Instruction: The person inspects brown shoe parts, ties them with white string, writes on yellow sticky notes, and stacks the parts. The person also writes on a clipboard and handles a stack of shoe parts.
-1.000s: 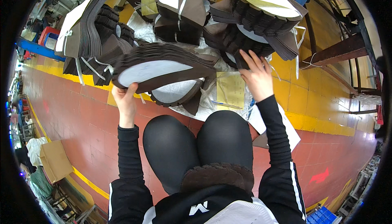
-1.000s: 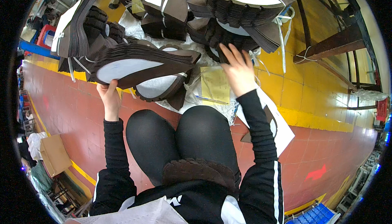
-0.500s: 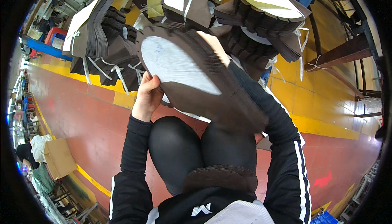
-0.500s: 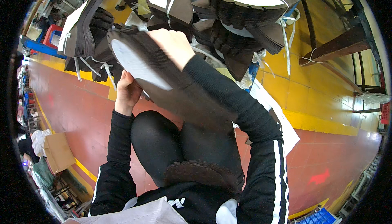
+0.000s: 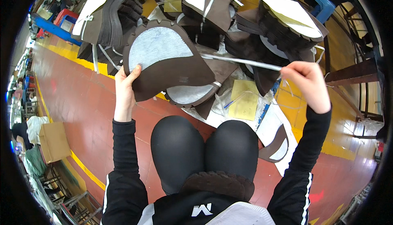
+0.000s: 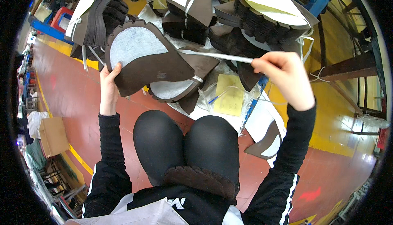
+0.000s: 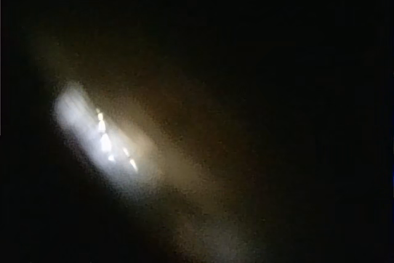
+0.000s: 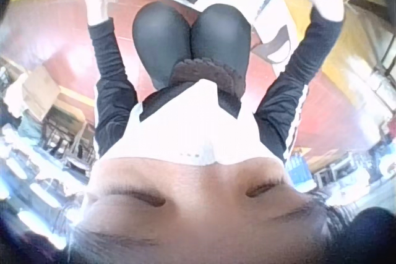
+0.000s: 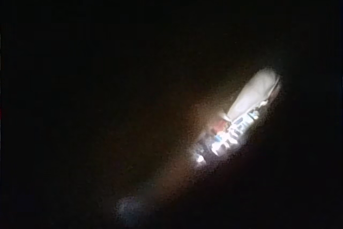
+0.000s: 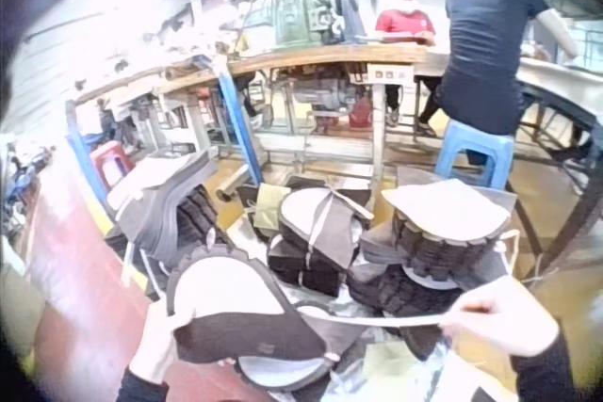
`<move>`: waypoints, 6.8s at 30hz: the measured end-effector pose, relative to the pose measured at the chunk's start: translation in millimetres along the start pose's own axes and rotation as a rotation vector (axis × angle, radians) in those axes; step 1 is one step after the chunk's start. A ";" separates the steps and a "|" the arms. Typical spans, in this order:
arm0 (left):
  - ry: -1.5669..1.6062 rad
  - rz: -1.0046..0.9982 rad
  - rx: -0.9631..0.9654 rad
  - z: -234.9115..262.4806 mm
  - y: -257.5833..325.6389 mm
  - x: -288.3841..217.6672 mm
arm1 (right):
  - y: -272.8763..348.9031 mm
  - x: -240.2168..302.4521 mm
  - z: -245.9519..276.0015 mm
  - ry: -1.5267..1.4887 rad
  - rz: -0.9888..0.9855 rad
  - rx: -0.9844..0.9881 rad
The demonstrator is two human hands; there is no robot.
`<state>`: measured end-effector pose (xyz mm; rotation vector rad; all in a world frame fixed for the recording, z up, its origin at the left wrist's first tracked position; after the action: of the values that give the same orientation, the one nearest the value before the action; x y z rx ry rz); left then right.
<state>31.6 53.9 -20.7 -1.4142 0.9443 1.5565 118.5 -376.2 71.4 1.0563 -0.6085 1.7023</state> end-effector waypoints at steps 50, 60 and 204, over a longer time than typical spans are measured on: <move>-0.540 -0.257 -0.249 -49.8 36.7 -96.0 | -7.6 45.2 -93.5 0.261 0.363 0.237; -1.117 -0.687 0.858 -113.5 56.0 13.4 | 9.9 -5.9 -235.5 0.660 0.510 0.555; 0.087 0.060 0.649 -89.6 38.5 41.9 | -65.5 2.8 -222.7 -0.428 0.307 -0.023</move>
<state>29.1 -39.8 -70.3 -0.9947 1.3971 1.0808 97.8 -174.2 -41.1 1.3790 -1.1075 1.7284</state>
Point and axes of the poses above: each hand's wrist, its own y-axis away from the middle knuckle, its own z-axis out of the back of the hand, x = y × z, the point moved 5 cm from there along -y, towards the middle knuckle, and after that the axes turned 5 degrees about -y, right-handed, at the moved point
